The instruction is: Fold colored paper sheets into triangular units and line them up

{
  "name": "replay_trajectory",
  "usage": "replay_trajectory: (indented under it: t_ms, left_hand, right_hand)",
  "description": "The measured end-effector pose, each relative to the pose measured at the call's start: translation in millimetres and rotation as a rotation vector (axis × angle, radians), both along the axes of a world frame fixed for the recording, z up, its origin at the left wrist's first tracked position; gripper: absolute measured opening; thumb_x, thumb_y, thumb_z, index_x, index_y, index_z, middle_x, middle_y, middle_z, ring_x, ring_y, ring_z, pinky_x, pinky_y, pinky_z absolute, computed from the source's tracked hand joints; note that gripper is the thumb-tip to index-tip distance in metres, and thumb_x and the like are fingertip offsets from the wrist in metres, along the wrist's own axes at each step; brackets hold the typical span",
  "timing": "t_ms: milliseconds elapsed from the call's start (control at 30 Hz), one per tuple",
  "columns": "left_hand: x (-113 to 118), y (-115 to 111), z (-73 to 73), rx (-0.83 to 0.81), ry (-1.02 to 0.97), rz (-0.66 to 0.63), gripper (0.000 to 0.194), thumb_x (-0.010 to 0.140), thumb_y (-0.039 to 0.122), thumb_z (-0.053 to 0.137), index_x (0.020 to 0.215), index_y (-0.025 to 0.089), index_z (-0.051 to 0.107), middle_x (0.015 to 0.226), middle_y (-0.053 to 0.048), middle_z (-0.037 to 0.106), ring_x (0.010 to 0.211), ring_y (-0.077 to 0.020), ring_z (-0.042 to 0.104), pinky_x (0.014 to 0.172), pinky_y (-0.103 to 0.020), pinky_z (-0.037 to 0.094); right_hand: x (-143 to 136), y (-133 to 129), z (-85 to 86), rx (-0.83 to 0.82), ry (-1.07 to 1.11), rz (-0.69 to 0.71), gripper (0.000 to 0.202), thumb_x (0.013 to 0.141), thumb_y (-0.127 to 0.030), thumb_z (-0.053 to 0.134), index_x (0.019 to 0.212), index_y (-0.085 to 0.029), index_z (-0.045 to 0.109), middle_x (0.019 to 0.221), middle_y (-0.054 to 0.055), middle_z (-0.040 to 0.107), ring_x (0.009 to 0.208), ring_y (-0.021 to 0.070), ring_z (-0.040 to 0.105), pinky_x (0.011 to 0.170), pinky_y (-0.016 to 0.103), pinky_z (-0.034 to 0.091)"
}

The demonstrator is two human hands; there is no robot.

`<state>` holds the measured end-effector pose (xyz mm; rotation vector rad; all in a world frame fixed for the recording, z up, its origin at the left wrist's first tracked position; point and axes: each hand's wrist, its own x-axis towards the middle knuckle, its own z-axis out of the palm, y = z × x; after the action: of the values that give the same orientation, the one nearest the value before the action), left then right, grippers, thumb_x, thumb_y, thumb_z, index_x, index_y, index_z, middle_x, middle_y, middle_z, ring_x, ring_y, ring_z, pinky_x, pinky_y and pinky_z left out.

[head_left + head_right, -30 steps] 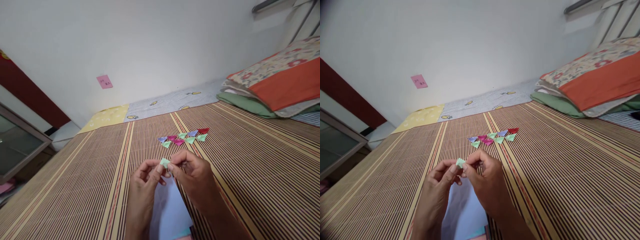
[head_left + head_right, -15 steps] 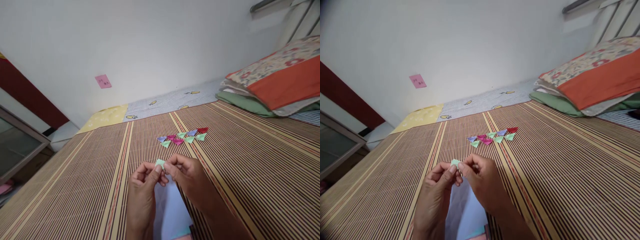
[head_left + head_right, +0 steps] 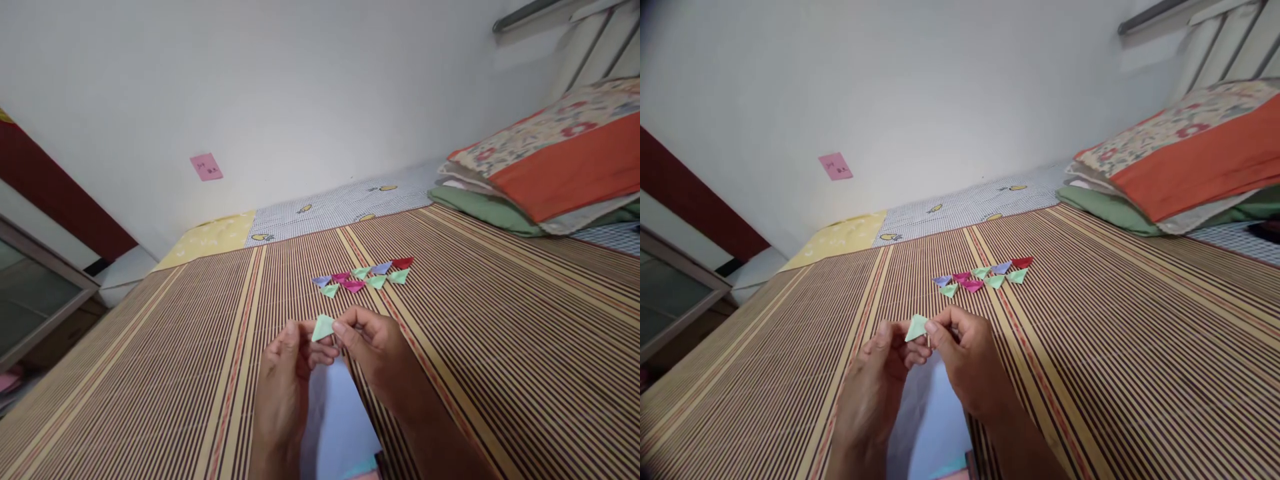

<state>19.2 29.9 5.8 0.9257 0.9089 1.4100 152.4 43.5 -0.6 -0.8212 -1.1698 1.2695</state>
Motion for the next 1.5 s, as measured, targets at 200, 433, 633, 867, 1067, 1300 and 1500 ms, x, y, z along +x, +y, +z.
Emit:
replay_trajectory:
  t_ms: [200, 433, 633, 867, 1067, 1300, 1500]
  left_hand:
    - [-6, -8, 4.0, 0.085, 0.285, -0.027, 0.027, 0.094, 0.036, 0.070, 0.076, 0.017, 0.066, 0.066, 0.000, 0.067, 0.063, -0.0129, 0.060, 0.065, -0.024, 0.048]
    - [7, -7, -7.4, 0.153, 0.181, 0.084, 0.027, 0.098, 0.035, 0.065, 0.076, 0.019, 0.061, 0.065, 0.003, 0.060, 0.064, -0.0124, 0.055, 0.066, -0.024, 0.044]
    - [6, -8, -6.9, 0.152, 0.198, 0.044, 0.022, 0.095, 0.033, 0.068, 0.079, 0.019, 0.063, 0.067, 0.002, 0.061, 0.065, -0.0131, 0.055, 0.066, -0.024, 0.045]
    - [3, -30, 13.4, 0.289, 0.424, 0.216, 0.027, 0.092, 0.036, 0.071, 0.070, 0.021, 0.064, 0.064, 0.003, 0.054, 0.060, -0.0134, 0.049, 0.059, -0.024, 0.041]
    - [0, -23, 10.4, 0.288, 0.438, 0.197, 0.029, 0.093, 0.034, 0.070, 0.068, 0.020, 0.062, 0.062, 0.003, 0.053, 0.060, -0.0129, 0.049, 0.059, -0.023, 0.041]
    - [-1, -17, 0.7, 0.231, 0.181, 0.014, 0.026, 0.098, 0.033, 0.064, 0.076, 0.019, 0.065, 0.068, 0.000, 0.063, 0.066, -0.0151, 0.058, 0.069, -0.026, 0.047]
    - [-2, -11, -1.1, 0.209, 0.226, 0.028, 0.024, 0.098, 0.034, 0.064, 0.079, 0.019, 0.065, 0.070, 0.001, 0.063, 0.067, -0.0132, 0.057, 0.068, -0.024, 0.046]
  right_hand:
    - [7, -4, 2.9, 0.038, -0.148, -0.045, 0.029, 0.095, -0.033, 0.060, 0.070, -0.019, 0.056, 0.063, -0.004, 0.051, 0.061, 0.0123, 0.047, 0.057, 0.026, 0.038]
    - [-4, -11, 6.0, 0.155, -0.071, -0.059, 0.025, 0.099, -0.030, 0.058, 0.076, -0.020, 0.055, 0.063, -0.004, 0.057, 0.058, 0.0127, 0.056, 0.057, 0.026, 0.044]
    - [1, -9, 7.3, 0.159, -0.008, 0.055, 0.024, 0.099, -0.031, 0.059, 0.079, -0.020, 0.058, 0.066, -0.003, 0.060, 0.063, 0.0137, 0.060, 0.061, 0.026, 0.048]
    - [15, -20, 23.5, 0.262, -0.204, 0.102, 0.028, 0.101, -0.028, 0.057, 0.076, -0.019, 0.064, 0.070, -0.003, 0.056, 0.063, 0.0115, 0.050, 0.059, 0.025, 0.039]
    - [9, -21, 22.6, 0.324, -0.270, 0.001, 0.029, 0.101, -0.025, 0.055, 0.074, -0.020, 0.062, 0.072, -0.002, 0.060, 0.067, 0.0131, 0.057, 0.064, 0.027, 0.041]
    - [9, -17, 20.4, 0.289, -0.104, 0.121, 0.028, 0.102, -0.028, 0.054, 0.077, -0.020, 0.063, 0.073, -0.001, 0.061, 0.070, 0.0143, 0.061, 0.070, 0.028, 0.047]
    - [1, -11, 9.5, 0.244, -0.075, 0.072, 0.028, 0.102, -0.028, 0.055, 0.075, -0.021, 0.059, 0.070, -0.003, 0.058, 0.068, 0.0139, 0.059, 0.068, 0.027, 0.046]
